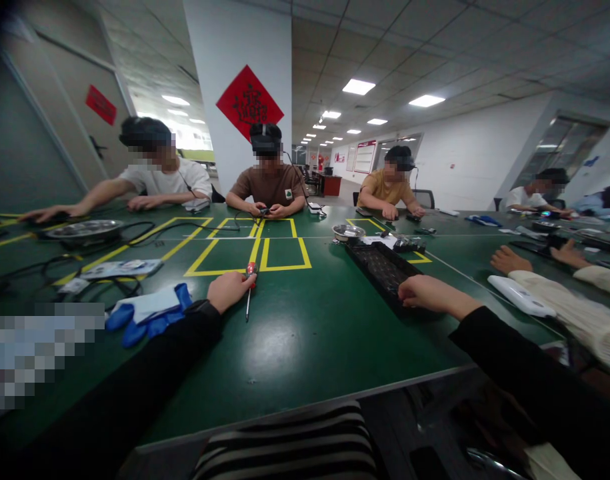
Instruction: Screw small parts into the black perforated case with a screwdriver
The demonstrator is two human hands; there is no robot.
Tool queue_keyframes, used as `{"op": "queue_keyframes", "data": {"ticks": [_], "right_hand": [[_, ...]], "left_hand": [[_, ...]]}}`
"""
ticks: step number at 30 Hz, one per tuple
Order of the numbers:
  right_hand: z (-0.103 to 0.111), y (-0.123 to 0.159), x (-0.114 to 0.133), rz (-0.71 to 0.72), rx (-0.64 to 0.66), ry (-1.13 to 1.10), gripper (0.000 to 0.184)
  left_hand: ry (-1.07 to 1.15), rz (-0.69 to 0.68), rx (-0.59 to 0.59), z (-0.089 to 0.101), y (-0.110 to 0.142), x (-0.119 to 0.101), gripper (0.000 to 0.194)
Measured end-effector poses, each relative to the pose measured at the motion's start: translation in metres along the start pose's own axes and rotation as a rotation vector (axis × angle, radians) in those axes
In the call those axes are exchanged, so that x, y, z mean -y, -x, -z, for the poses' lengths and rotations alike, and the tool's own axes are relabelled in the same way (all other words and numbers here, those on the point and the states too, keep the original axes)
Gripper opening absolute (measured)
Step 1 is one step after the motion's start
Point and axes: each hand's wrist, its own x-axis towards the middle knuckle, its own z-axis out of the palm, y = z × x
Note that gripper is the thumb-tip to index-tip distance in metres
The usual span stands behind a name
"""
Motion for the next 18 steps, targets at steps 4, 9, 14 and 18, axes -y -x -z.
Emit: {"op": "queue_keyframes", "data": {"ticks": [4, 9, 14, 18], "right_hand": [[0.0, -0.005, -0.007, -0.021, 0.032, -0.006, 0.021], [0.001, -0.014, -0.011, -0.091, 0.102, -0.062, 0.02], [0.004, -0.026, -0.01, -0.154, 0.158, -0.089, 0.02], [0.009, -0.033, -0.008, -0.174, 0.208, -0.147, 0.021]], "left_hand": [[-0.013, -0.002, -0.009, 0.0, 0.0, 0.0, 0.067], [-0.025, -0.015, -0.009, 0.0, 0.001, -0.001, 0.068], [-0.021, -0.014, 0.016, 0.002, 0.002, -0.002, 0.067], [-0.029, -0.014, 0.017, 0.002, 0.001, -0.002, 0.067]]}}
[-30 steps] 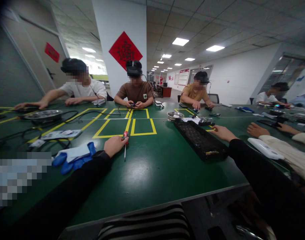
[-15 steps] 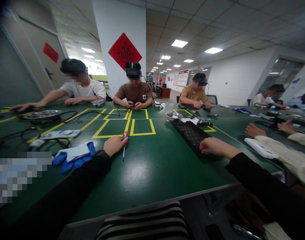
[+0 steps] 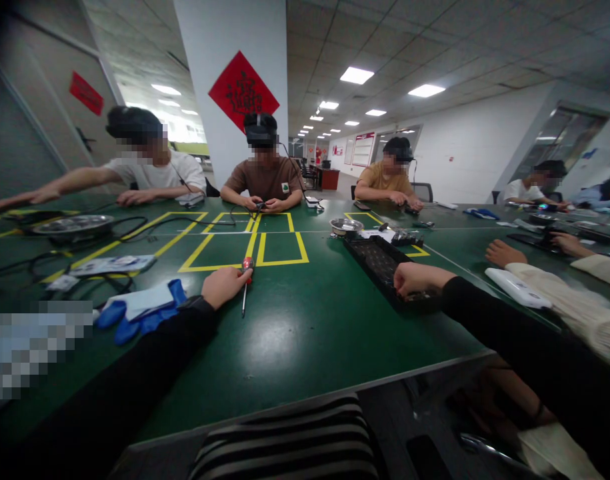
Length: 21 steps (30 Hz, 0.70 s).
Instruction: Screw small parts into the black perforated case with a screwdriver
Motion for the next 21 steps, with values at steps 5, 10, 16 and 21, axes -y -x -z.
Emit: {"op": "queue_keyframes", "data": {"ticks": [5, 10, 16, 21], "right_hand": [[0.005, -0.001, -0.002, 0.009, 0.048, -0.082, 0.025], [0.016, -0.004, -0.008, 0.008, -0.004, -0.113, 0.028], [0.032, -0.001, -0.01, 0.003, -0.482, 0.003, 0.046], [0.024, 0.018, -0.026, -0.045, -0.176, -0.009, 0.047]], "left_hand": [[0.002, -0.016, -0.013, -0.003, -0.002, 0.002, 0.068], [0.0, -0.019, -0.036, -0.003, -0.002, 0.001, 0.069], [0.007, -0.013, -0.004, 0.0, 0.0, 0.0, 0.068], [0.01, -0.01, -0.005, 0.0, 0.0, 0.0, 0.067]]}}
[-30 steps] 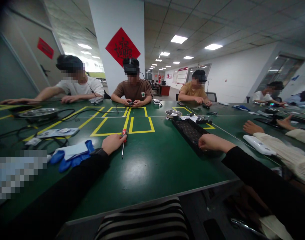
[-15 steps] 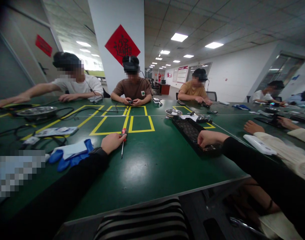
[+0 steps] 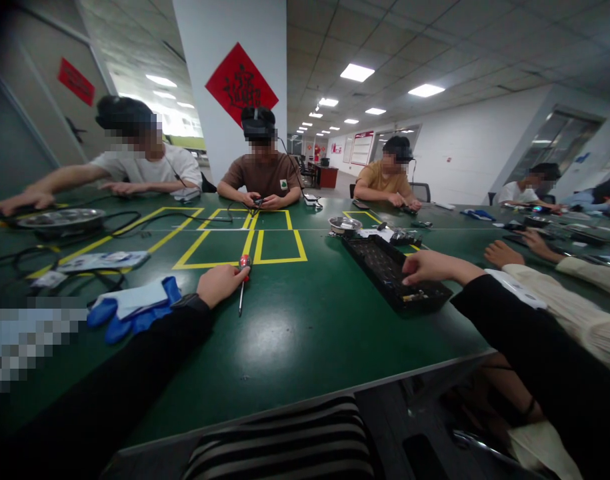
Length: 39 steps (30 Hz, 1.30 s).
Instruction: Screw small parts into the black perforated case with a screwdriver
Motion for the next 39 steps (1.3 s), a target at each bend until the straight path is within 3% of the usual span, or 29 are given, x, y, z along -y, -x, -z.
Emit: {"op": "queue_keyframes", "data": {"ticks": [3, 9, 17, 19, 22, 24, 25, 31, 35, 39], "right_hand": [[-0.01, 0.009, -0.008, 0.004, 0.12, 0.023, 0.039], [-0.013, 0.015, -0.006, 0.048, 0.101, 0.018, 0.02], [0.001, 0.012, -0.022, 0.079, 0.078, -0.089, 0.026], [0.001, 0.007, -0.029, 0.077, 0.007, -0.184, 0.033], [-0.002, 0.001, -0.034, -0.031, -0.271, -0.281, 0.044], [-0.004, 0.0, -0.035, -0.135, -0.405, -0.214, 0.05], [-0.006, 0.001, -0.035, -0.167, -0.408, -0.155, 0.051], [-0.026, 0.008, -0.026, -0.138, -0.065, 0.0, 0.037], [-0.037, 0.004, -0.018, -0.13, -0.031, 0.017, 0.026], [-0.031, -0.004, -0.018, -0.148, -0.03, -0.009, 0.018]], "left_hand": [[0.004, 0.002, -0.005, -0.001, 0.0, 0.0, 0.067], [-0.007, 0.002, -0.012, -0.002, 0.0, 0.0, 0.068], [-0.009, 0.017, 0.009, 0.0, 0.001, -0.001, 0.068], [-0.009, 0.019, 0.009, 0.0, 0.001, -0.001, 0.068], [-0.012, 0.02, 0.003, -0.001, 0.0, 0.0, 0.069], [-0.013, 0.012, -0.007, -0.002, 0.0, 0.0, 0.069], [-0.014, 0.004, -0.011, -0.002, 0.0, 0.001, 0.069], [-0.01, 0.01, -0.019, -0.003, 0.0, 0.001, 0.068], [-0.005, 0.008, -0.022, -0.003, 0.0, 0.001, 0.068], [-0.009, 0.006, -0.014, -0.003, -0.001, 0.001, 0.068]]}}
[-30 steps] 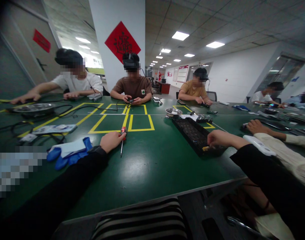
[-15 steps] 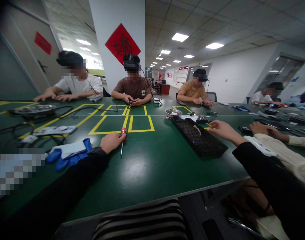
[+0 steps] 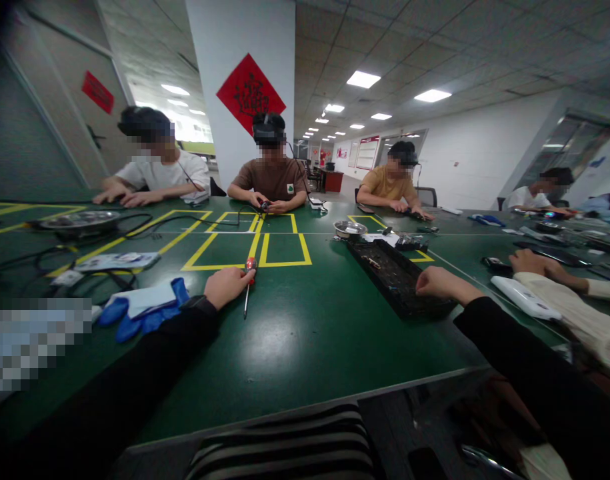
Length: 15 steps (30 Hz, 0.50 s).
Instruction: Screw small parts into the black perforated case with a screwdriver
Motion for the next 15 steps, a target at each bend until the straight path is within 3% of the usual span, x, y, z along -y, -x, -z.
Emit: {"op": "queue_keyframes", "data": {"ticks": [6, 8, 12, 15], "right_hand": [[0.012, -0.011, -0.013, 0.003, -0.375, -0.078, 0.042], [0.007, -0.01, -0.018, 0.003, -0.32, -0.045, 0.036], [-0.01, -0.004, -0.025, 0.024, -0.088, -0.025, 0.019], [-0.021, -0.001, -0.029, 0.016, -0.065, -0.041, 0.019]], "left_hand": [[0.006, -0.008, -0.012, -0.001, -0.001, 0.001, 0.069], [0.014, -0.01, -0.013, -0.001, -0.001, 0.001, 0.069], [0.023, -0.007, -0.022, -0.001, 0.0, 0.002, 0.069], [0.025, -0.003, -0.033, -0.002, 0.0, 0.002, 0.069]]}}
